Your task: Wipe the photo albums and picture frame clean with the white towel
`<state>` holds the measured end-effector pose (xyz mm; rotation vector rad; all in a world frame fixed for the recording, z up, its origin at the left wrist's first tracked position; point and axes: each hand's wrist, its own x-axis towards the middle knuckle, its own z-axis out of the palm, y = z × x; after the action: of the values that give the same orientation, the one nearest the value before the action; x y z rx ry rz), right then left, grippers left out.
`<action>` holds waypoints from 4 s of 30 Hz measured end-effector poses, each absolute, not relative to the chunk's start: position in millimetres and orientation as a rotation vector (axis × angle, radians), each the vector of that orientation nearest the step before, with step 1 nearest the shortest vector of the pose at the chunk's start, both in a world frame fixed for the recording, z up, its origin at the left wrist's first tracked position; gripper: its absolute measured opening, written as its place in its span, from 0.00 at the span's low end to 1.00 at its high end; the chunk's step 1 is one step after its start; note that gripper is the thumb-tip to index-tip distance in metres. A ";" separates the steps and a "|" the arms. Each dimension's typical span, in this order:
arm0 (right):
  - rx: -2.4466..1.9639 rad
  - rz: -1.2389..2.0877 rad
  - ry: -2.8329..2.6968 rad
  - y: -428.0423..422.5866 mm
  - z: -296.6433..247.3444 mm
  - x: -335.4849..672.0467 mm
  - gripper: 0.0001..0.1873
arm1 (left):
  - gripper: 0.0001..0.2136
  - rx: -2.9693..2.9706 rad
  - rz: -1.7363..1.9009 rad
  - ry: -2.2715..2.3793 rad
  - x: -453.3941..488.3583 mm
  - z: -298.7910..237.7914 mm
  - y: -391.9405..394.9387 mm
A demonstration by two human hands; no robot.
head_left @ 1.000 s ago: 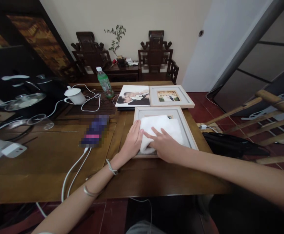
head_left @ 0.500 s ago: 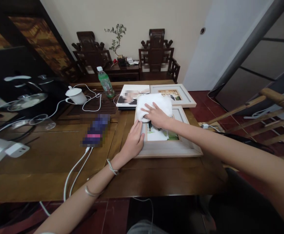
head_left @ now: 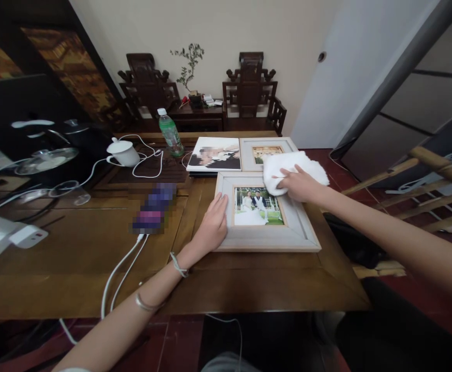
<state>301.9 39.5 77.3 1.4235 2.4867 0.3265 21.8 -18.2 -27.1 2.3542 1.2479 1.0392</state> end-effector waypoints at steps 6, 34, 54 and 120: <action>1.332 0.208 2.573 -11.4 82.6 323.3 0.29 | 0.29 2.352 1.050 1.198 19.4 -28.9 -17.2; 1.488 0.189 2.673 19.0 56.6 270.1 0.37 | 0.22 2.389 0.877 1.280 22.8 -15.2 -24.1; 1.155 -0.390 2.689 -73.0 78.7 238.3 0.41 | 0.22 2.409 0.894 1.303 25.4 -19.1 -23.2; 1.134 -0.108 2.744 -80.8 79.0 260.2 0.26 | 0.21 2.462 0.839 1.303 25.4 -15.0 -27.3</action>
<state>260.2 -80.8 79.0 1.1340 2.7436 -0.1082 25.4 -27.3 -15.0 2.4618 1.3029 0.8389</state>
